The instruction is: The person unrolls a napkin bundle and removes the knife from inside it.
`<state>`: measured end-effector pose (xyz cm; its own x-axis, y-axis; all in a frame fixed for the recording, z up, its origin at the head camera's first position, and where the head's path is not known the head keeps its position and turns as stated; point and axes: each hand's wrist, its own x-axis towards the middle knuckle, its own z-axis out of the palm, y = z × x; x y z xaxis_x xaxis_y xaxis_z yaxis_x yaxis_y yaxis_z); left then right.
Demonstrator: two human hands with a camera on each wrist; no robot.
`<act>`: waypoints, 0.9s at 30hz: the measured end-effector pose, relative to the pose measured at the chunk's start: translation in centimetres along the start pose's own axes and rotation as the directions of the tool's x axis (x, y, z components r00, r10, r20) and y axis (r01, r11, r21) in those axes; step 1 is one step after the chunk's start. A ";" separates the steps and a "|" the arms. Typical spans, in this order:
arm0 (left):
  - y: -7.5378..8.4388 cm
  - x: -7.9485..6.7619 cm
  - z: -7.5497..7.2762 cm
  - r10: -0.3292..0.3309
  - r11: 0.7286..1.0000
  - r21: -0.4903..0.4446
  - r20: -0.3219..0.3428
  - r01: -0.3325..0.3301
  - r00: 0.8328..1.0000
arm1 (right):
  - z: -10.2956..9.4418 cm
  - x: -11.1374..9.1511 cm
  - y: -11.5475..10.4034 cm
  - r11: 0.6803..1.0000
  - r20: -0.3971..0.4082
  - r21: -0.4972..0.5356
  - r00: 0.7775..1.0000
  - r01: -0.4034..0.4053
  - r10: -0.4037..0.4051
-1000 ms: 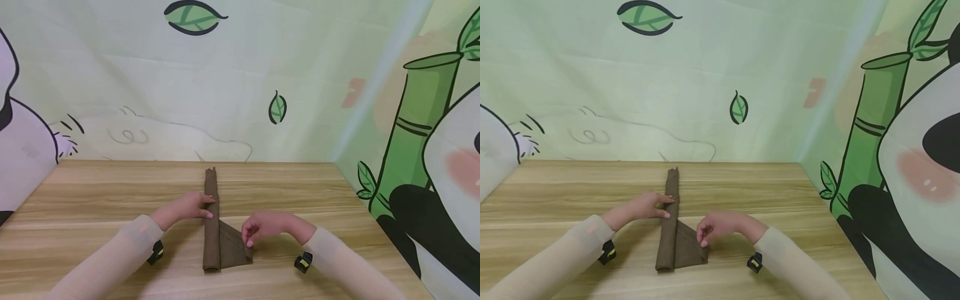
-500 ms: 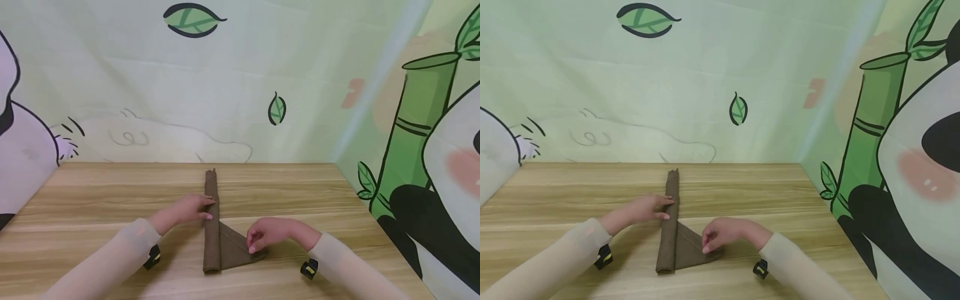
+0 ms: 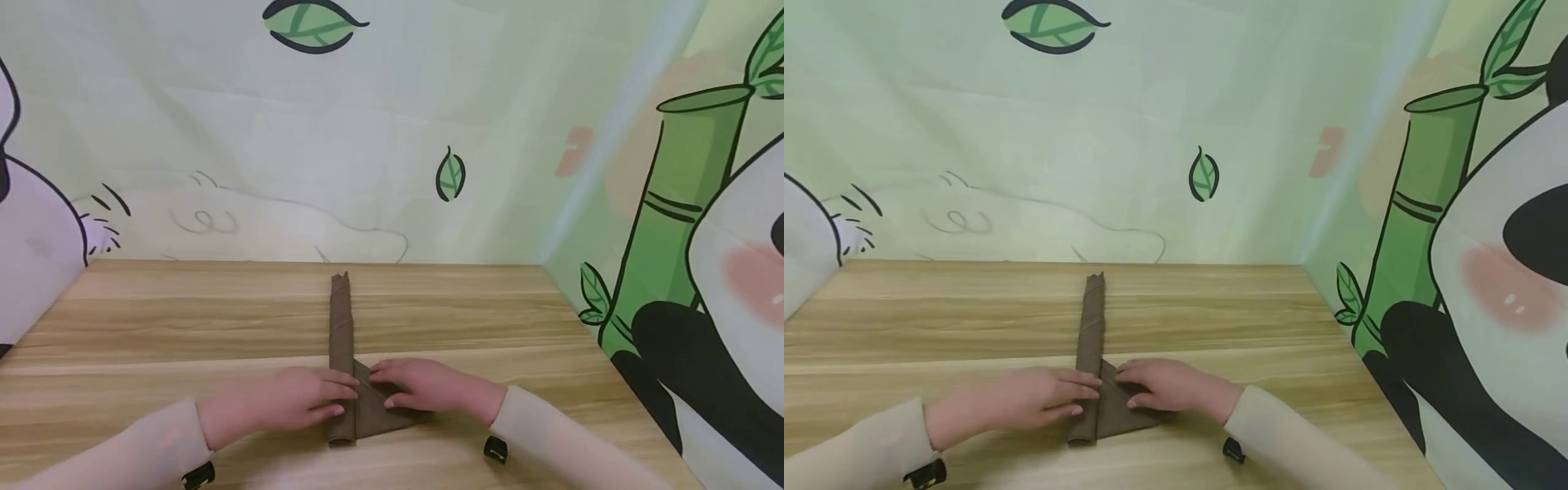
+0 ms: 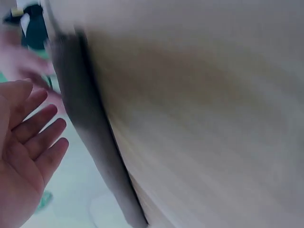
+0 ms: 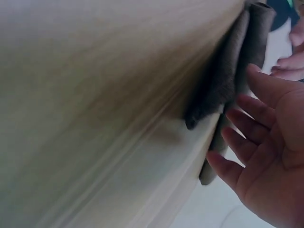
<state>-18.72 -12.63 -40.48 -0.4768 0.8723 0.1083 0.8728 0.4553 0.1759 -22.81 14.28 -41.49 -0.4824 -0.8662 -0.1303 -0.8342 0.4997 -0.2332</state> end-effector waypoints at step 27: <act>2.4 0.7 1.5 -0.005 0.998 0.066 0.121 -0.003 0.993 | 1.0 -0.2 0.7 0.982 0.136 -0.191 0.991 0.015 0.011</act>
<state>-16.81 -10.69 -41.48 -0.4652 0.8851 -0.0118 0.8792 0.4636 0.1103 -23.02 14.83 -42.59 -0.4510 -0.8530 -0.2626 -0.8769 0.4783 -0.0473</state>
